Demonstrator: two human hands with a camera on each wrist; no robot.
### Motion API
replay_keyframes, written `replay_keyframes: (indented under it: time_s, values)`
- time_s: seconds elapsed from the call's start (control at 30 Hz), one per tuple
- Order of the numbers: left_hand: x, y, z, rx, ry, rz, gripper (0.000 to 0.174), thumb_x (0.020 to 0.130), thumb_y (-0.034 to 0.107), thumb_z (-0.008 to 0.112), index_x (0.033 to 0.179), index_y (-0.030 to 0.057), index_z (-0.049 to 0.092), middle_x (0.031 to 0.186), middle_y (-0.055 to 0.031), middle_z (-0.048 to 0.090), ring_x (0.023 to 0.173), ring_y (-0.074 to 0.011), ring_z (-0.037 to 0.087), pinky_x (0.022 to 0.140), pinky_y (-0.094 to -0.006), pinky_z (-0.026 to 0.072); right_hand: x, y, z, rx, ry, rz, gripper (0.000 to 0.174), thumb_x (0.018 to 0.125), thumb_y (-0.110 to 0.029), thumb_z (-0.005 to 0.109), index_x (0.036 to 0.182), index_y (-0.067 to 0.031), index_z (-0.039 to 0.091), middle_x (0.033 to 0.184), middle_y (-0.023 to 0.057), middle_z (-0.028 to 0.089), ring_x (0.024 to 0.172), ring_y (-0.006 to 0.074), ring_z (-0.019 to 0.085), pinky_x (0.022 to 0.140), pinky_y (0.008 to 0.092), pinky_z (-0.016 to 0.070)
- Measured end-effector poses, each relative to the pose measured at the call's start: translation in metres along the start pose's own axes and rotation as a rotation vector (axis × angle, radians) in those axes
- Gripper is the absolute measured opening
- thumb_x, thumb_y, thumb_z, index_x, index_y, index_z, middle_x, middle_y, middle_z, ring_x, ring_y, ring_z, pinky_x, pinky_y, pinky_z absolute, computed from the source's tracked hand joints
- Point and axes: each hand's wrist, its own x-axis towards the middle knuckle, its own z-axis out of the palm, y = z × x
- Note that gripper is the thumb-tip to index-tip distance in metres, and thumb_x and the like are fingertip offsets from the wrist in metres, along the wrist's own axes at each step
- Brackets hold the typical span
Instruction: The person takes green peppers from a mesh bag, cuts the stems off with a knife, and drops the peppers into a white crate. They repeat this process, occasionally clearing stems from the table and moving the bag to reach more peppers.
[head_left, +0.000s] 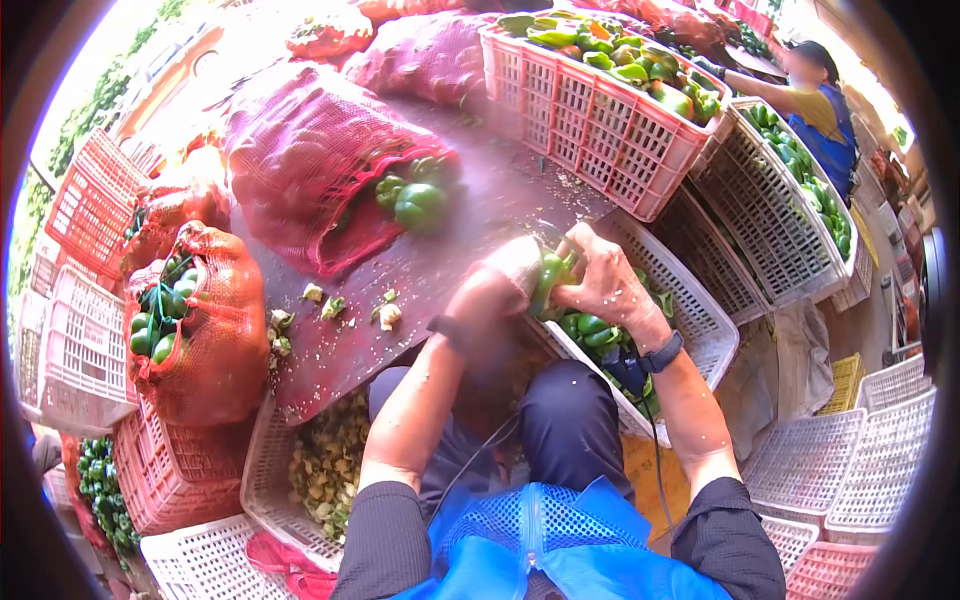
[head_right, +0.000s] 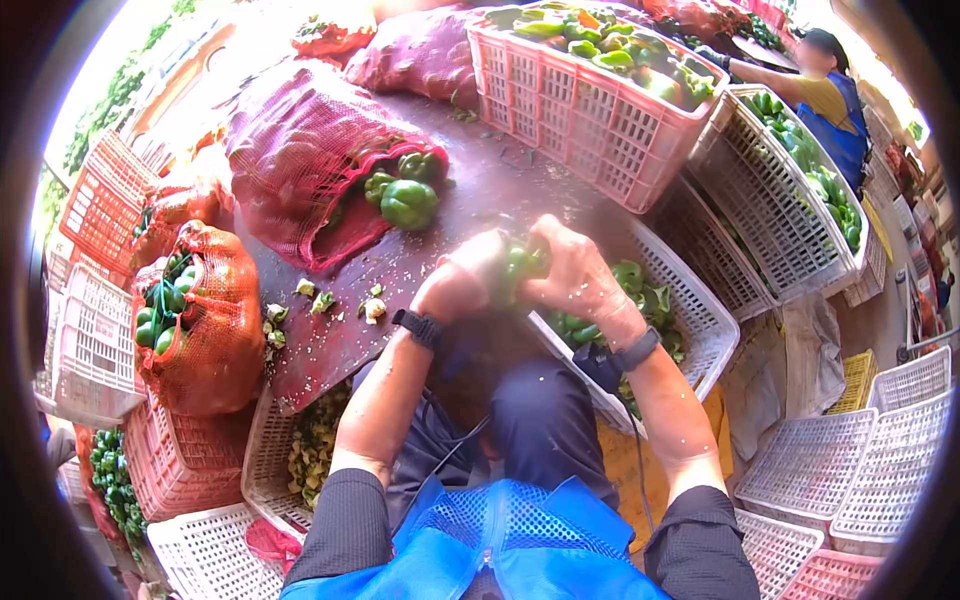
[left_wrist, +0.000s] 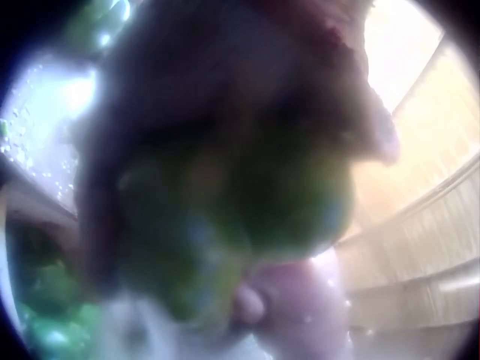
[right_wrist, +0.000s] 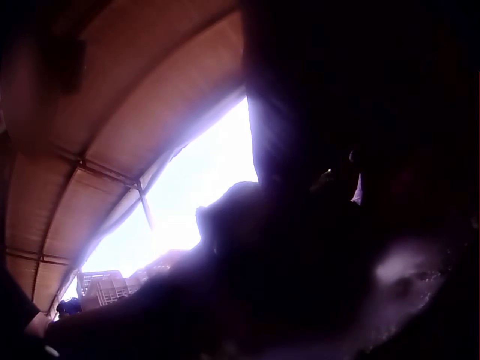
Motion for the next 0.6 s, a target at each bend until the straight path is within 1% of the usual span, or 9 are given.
replay_keyframes:
  time_s: [0.1, 0.17, 0.2, 0.27, 0.3, 0.43, 0.5, 0.53, 0.6]
  values:
    - [0.0, 0.004, -0.008, -0.079, 0.15, 0.105, 0.023, 0.074, 0.013, 0.073, 0.096, 0.0073, 0.068, 0.091, -0.015, 0.068, 0.082, -0.034, 0.065, 0.075, -0.0413, 0.0529, 0.004, 0.0, 0.002, -0.005, -0.001, -0.039, 0.04, 0.071, -0.022, 0.082, 0.096, -0.0008, 0.059, 0.083, 0.0152, 0.065, 0.074, 0.0226, 0.067, 0.069, 0.0371, 0.0538]
    - [0.004, 0.014, -0.009, -0.482, -0.008, -0.218, 0.028, 0.076, 0.013, 0.072, 0.102, 0.0061, 0.067, 0.094, -0.0151, 0.068, 0.085, -0.0329, 0.066, 0.079, -0.0405, 0.0533, 0.006, -0.002, 0.005, 0.045, 0.031, -0.104, 0.032, 0.074, -0.022, 0.078, 0.088, 0.0001, 0.06, 0.082, 0.0164, 0.063, 0.071, 0.0242, 0.065, 0.067, 0.0375, 0.0525]
    - [0.002, 0.014, -0.006, -0.48, -0.008, -0.219, 0.028, 0.076, 0.013, 0.072, 0.102, 0.0061, 0.067, 0.094, -0.0151, 0.068, 0.085, -0.0329, 0.066, 0.079, -0.0405, 0.0533, 0.007, -0.002, 0.006, 0.046, 0.031, -0.105, 0.032, 0.074, -0.022, 0.078, 0.088, 0.0001, 0.06, 0.082, 0.0164, 0.063, 0.071, 0.0242, 0.065, 0.067, 0.0375, 0.0525]
    - [-0.005, 0.021, -0.004, -0.28, 0.191, -0.148, 0.028, 0.078, 0.011, 0.069, 0.105, 0.0041, 0.067, 0.098, -0.0148, 0.068, 0.09, -0.0303, 0.067, 0.082, -0.0391, 0.0537, 0.01, -0.003, 0.008, 0.007, 0.01, -0.084, 0.026, 0.077, -0.02, 0.075, 0.086, 0.0, 0.06, 0.078, 0.0178, 0.06, 0.069, 0.0278, 0.062, 0.066, 0.0383, 0.0511]
    - [-0.004, 0.035, -0.012, -0.801, 0.217, -0.516, 0.027, 0.081, 0.007, 0.066, 0.108, 0.0032, 0.066, 0.099, -0.0153, 0.068, 0.092, -0.0284, 0.068, 0.084, -0.0369, 0.0536, 0.012, -0.003, 0.01, 0.007, 0.009, -0.085, 0.026, 0.077, -0.02, 0.075, 0.086, 0.0, 0.06, 0.078, 0.0178, 0.06, 0.069, 0.0278, 0.062, 0.066, 0.0383, 0.0511]
    - [-0.002, 0.024, 0.001, -0.641, 0.266, -0.365, 0.02, 0.086, 0.006, 0.062, 0.105, 0.0024, 0.067, 0.097, -0.0132, 0.069, 0.087, -0.0227, 0.068, 0.08, -0.033, 0.0538, 0.017, 0.002, 0.021, -0.079, 0.119, -0.169, 0.02, 0.079, -0.015, 0.069, 0.088, -0.0002, 0.059, 0.077, 0.0206, 0.057, 0.072, 0.0387, 0.06, 0.067, 0.043, 0.0508]
    - [0.008, 0.027, 0.005, -0.973, 0.339, -0.689, 0.019, 0.086, 0.005, 0.062, 0.104, 0.0023, 0.069, 0.097, -0.0095, 0.071, 0.084, -0.0163, 0.066, 0.077, -0.0292, 0.054, 0.018, 0.003, 0.022, -0.096, 0.211, -0.228, 0.019, 0.081, -0.014, 0.066, 0.092, -0.0003, 0.058, 0.081, 0.0225, 0.058, 0.078, 0.046, 0.06, 0.068, 0.0473, 0.0508]
    - [0.01, 0.02, 0.012, -0.864, 0.314, -0.618, 0.019, 0.087, 0.006, 0.064, 0.104, 0.0023, 0.07, 0.095, -0.0068, 0.071, 0.084, -0.0116, 0.066, 0.074, -0.0268, 0.0538, 0.015, 0.004, 0.023, -0.105, 0.211, -0.205, 0.019, 0.081, -0.014, 0.066, 0.092, -0.0003, 0.058, 0.081, 0.0225, 0.058, 0.078, 0.046, 0.06, 0.068, 0.0473, 0.0508]
    - [0.012, 0.014, 0.024, -0.971, 0.397, -0.596, 0.018, 0.087, 0.007, 0.065, 0.104, 0.0025, 0.07, 0.093, -0.007, 0.071, 0.084, -0.0134, 0.067, 0.076, -0.0288, 0.0542, 0.016, 0.001, 0.024, -0.146, 0.27, -0.242, 0.018, 0.082, -0.013, 0.066, 0.093, -0.0009, 0.059, 0.082, 0.0228, 0.059, 0.078, 0.0458, 0.061, 0.069, 0.0473, 0.051]
